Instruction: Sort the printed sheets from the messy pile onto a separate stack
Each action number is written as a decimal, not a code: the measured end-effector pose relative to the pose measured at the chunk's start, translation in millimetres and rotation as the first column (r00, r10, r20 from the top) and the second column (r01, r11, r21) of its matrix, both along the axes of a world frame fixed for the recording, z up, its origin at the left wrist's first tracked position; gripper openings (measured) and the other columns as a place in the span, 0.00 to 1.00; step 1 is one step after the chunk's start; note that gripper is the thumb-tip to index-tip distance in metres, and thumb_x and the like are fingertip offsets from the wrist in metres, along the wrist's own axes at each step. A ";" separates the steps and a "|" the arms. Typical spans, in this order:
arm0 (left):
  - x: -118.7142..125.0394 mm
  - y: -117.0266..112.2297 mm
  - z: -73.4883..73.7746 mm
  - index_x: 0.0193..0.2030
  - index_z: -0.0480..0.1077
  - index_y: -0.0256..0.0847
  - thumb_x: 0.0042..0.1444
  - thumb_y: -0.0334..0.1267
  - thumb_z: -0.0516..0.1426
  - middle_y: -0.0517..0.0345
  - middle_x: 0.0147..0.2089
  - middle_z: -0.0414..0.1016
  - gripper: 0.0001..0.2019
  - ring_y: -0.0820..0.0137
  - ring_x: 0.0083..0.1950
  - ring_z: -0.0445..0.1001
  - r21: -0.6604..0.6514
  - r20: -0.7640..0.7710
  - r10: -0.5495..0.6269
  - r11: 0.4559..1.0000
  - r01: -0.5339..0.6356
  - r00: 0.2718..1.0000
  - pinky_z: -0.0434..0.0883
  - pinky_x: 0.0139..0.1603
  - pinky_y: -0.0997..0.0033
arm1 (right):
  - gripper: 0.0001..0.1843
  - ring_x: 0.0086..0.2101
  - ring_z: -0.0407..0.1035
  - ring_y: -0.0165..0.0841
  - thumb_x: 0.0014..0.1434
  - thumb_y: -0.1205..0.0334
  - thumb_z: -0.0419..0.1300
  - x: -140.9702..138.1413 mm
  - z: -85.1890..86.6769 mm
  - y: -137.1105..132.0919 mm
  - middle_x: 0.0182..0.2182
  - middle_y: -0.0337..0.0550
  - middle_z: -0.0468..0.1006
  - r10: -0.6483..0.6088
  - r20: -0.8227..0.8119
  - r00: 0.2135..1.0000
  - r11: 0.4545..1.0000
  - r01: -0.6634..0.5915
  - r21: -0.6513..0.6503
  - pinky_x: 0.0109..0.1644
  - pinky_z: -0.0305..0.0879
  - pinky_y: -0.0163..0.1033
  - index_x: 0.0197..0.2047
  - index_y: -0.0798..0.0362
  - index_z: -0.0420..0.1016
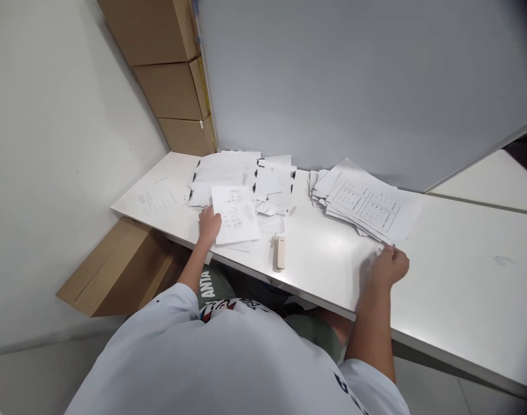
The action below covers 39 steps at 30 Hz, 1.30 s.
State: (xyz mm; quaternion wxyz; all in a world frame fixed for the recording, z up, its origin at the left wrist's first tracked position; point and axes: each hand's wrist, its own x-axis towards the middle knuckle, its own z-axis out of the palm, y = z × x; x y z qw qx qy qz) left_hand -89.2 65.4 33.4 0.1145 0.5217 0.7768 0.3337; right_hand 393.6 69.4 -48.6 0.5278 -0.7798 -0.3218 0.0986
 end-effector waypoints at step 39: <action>9.3 -93.4 -12.5 0.46 0.75 0.35 0.48 0.56 0.66 0.44 0.47 0.81 0.27 0.55 0.52 0.78 0.404 0.563 -0.381 0.901 0.157 0.733 0.75 0.55 0.54 | 0.17 0.49 0.70 0.38 0.56 0.50 0.65 -266.7 77.6 -70.7 0.45 0.45 0.76 0.892 -0.328 0.313 0.440 -0.767 0.466 0.58 0.65 0.49 0.45 0.47 0.70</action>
